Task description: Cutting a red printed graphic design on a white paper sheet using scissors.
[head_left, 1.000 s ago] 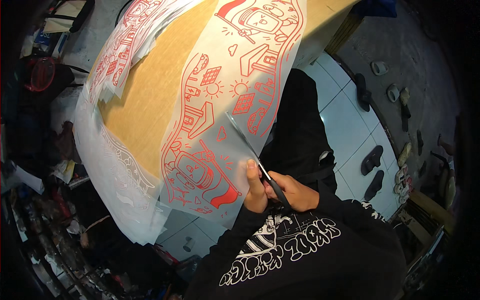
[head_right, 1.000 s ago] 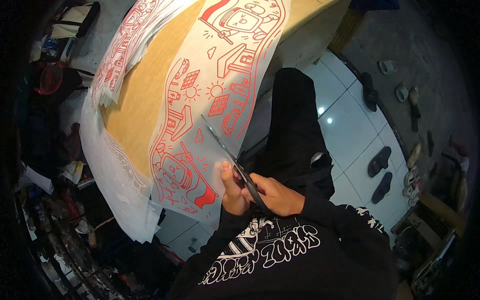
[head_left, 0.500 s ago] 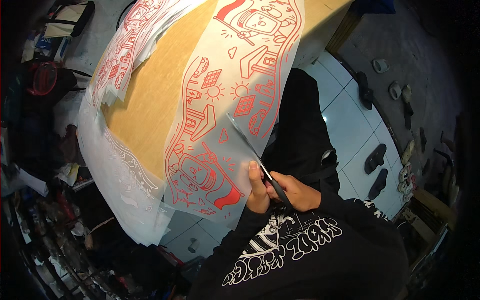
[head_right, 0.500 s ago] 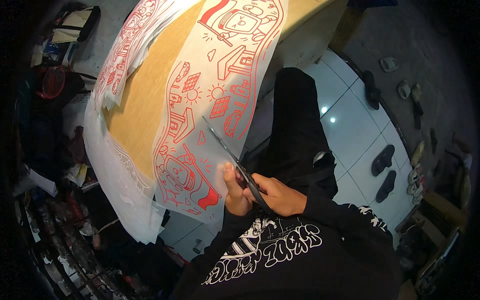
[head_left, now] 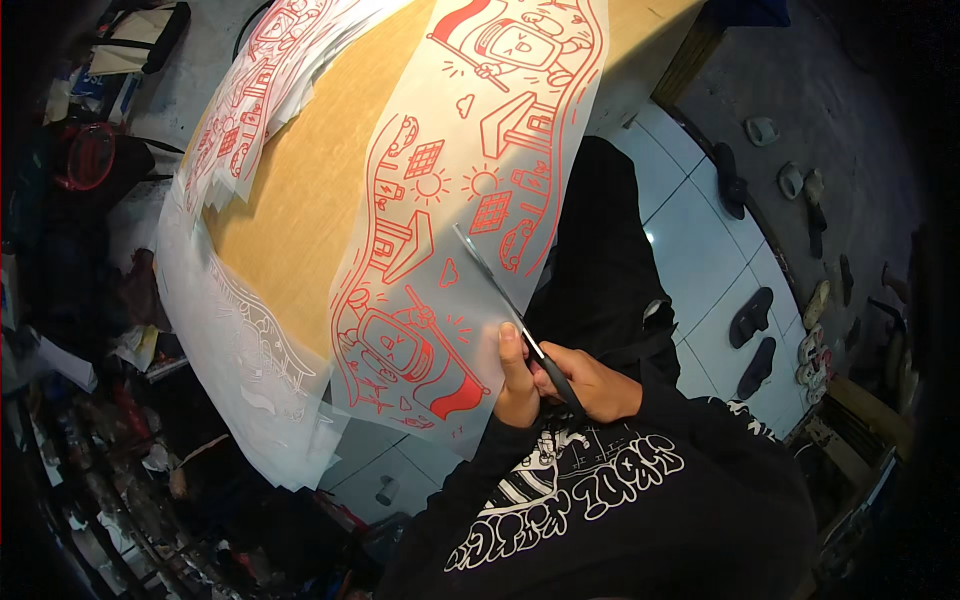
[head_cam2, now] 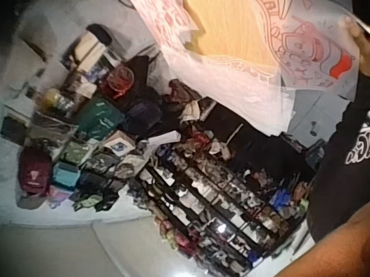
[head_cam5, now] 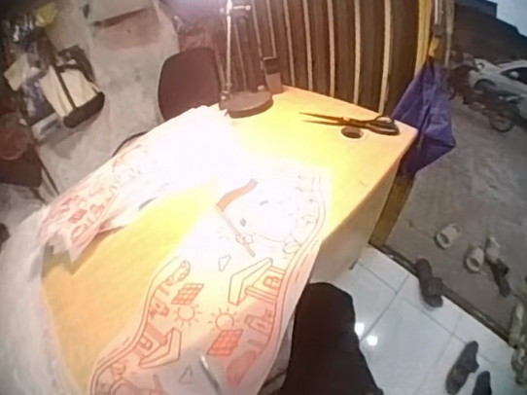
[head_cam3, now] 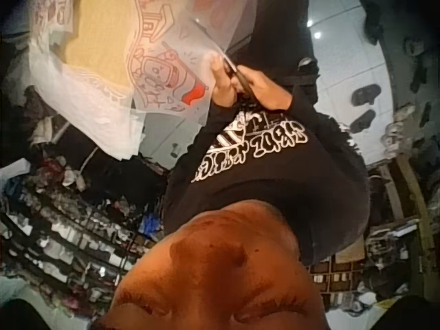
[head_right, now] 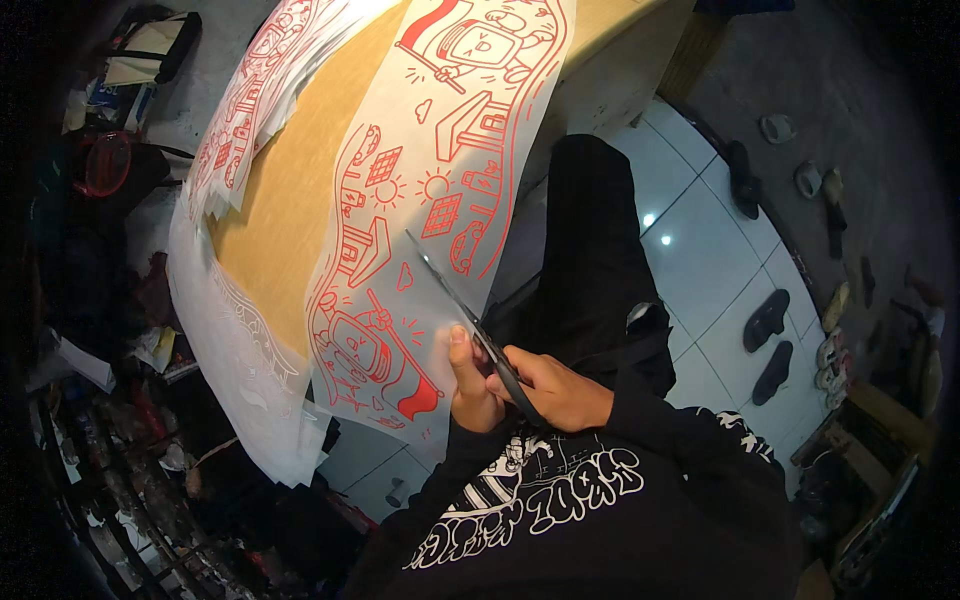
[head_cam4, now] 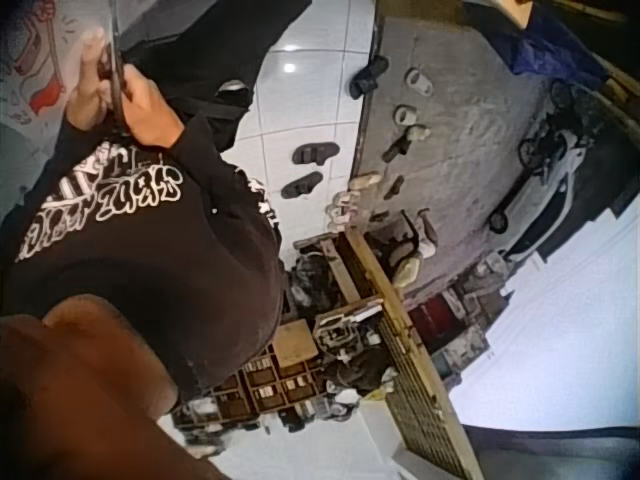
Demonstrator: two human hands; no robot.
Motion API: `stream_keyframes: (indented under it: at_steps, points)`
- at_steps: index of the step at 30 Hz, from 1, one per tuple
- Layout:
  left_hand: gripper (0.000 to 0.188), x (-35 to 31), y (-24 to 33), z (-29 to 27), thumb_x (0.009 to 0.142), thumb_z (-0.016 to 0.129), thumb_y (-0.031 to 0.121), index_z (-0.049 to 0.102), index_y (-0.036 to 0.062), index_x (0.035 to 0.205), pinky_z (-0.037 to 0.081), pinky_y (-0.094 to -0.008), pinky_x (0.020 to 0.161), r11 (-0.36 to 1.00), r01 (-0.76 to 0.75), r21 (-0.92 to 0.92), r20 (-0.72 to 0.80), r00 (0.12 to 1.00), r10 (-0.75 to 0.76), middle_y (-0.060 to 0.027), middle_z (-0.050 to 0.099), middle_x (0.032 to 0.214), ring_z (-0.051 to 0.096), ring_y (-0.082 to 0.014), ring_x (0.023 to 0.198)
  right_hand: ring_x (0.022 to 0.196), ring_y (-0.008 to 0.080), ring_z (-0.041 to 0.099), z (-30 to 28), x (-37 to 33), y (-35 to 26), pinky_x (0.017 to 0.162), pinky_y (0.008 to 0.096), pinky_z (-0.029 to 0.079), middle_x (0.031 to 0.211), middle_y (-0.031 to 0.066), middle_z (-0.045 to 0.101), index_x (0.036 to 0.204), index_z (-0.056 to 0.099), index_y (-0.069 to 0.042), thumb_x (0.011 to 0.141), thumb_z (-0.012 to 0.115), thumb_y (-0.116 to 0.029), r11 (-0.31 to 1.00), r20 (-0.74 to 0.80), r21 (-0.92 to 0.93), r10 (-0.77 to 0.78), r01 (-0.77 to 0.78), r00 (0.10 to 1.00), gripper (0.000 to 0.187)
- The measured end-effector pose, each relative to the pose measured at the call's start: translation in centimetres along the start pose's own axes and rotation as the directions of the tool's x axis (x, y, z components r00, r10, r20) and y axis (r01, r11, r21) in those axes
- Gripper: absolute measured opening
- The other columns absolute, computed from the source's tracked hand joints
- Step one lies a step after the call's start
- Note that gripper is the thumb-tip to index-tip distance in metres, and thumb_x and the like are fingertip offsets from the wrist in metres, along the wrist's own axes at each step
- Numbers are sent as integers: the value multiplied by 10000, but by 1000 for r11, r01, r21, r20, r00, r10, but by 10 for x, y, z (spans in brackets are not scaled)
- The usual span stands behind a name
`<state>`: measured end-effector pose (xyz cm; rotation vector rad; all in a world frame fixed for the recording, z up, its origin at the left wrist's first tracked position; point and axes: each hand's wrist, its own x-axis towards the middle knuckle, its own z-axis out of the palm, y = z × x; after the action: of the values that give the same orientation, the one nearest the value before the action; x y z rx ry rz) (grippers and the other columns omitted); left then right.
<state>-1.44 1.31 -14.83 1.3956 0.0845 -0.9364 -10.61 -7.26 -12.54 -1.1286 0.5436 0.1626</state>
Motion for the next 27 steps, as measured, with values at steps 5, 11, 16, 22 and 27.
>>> stream_keyframes:
  at_steps: [5,11,16,22,27]
  points:
    - [363,2,-6,-4,943,434,403,409,102,742,330,-221,563,1000,16,-3,19,1000,-16,24,389,675,395,-82,609,682,69,403,2,0,-4,609,234,372,767,-12,453,983,470,-34,942,502,-304,1000,-10,-14,-25,25,1000,275]
    - [345,2,-7,-5,954,449,313,443,72,709,322,-236,539,999,-13,-33,16,1000,13,24,417,660,403,-80,587,694,69,415,1,0,-2,618,234,379,793,-9,462,1020,475,-29,945,497,-276,1000,-5,3,-9,9,1000,260]
    - [337,0,-2,-2,957,441,292,448,68,706,315,-239,526,998,-52,-17,15,999,52,21,413,648,396,-81,572,698,64,415,0,0,1,619,229,378,807,-4,461,1073,474,-19,945,498,-269,1000,8,14,17,-17,1000,282]
    - [355,0,-1,-3,958,431,306,451,67,696,309,-236,520,999,-11,-44,37,999,12,20,413,640,396,-80,565,707,61,423,2,1,-3,627,222,382,817,-10,471,1086,482,-22,945,498,-272,998,5,50,30,-30,1000,287]
    - [343,0,0,-3,955,441,293,454,64,700,311,-239,516,1000,-19,-10,27,999,19,15,421,639,401,-83,556,711,54,423,3,1,-2,631,216,382,818,-10,473,1090,484,-21,946,497,-279,998,-12,57,37,-37,999,295]
